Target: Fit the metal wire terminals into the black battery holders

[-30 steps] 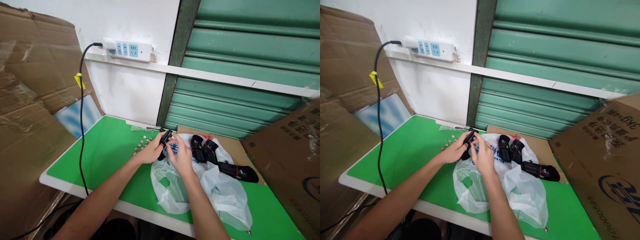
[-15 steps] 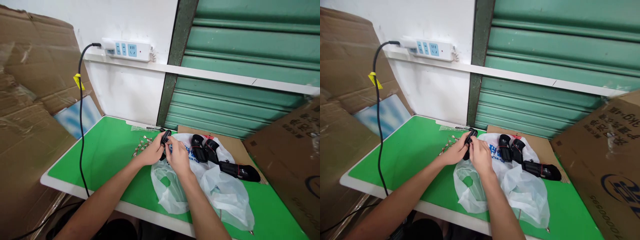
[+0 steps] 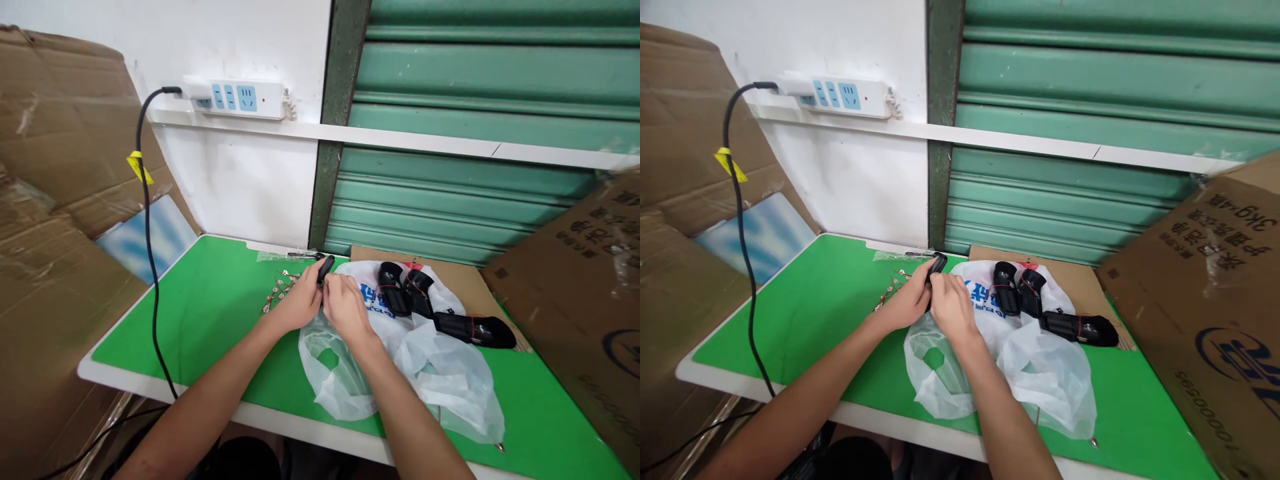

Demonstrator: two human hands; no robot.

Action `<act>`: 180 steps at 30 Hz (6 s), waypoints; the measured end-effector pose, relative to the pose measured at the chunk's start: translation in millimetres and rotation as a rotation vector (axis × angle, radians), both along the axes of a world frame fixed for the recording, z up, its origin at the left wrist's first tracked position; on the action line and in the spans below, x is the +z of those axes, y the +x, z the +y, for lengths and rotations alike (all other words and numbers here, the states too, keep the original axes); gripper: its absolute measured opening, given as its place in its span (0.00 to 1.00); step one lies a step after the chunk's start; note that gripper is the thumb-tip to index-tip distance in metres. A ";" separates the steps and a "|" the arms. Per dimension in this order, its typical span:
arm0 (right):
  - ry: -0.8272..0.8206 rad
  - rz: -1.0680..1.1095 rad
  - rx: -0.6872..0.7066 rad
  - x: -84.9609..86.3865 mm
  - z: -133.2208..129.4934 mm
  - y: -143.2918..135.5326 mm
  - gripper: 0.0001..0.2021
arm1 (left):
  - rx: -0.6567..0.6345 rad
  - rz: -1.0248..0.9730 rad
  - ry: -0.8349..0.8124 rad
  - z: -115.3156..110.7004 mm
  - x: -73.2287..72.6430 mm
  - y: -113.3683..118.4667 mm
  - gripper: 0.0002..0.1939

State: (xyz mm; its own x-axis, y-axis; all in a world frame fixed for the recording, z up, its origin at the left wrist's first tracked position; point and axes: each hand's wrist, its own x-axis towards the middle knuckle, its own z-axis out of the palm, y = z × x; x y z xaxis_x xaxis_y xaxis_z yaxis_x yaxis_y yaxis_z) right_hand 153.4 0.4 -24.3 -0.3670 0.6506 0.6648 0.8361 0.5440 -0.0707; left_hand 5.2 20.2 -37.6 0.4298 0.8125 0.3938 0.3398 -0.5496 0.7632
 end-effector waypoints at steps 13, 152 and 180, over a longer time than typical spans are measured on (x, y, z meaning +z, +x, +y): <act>-0.126 -0.049 0.024 2.7 1.6 0.7 0.11 | -0.081 0.050 -0.055 1.5 1.5 -2.9 0.30; -0.341 -0.306 0.040 -11.3 -27.0 -35.7 0.11 | 0.077 -1.080 -0.844 30.8 36.5 -43.8 0.11; -0.437 0.171 0.202 -13.5 -20.4 -29.6 0.10 | 0.194 -1.073 -0.776 33.9 32.2 -46.0 0.12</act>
State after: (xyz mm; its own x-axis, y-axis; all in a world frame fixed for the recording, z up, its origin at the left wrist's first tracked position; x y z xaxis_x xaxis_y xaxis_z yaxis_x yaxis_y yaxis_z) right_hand 123.8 -20.0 -37.7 -0.4241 0.8086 0.4078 0.6736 0.5827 -0.4546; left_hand -40.8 54.1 -5.4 0.0536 0.9904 -0.1271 -0.5976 0.1338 0.7905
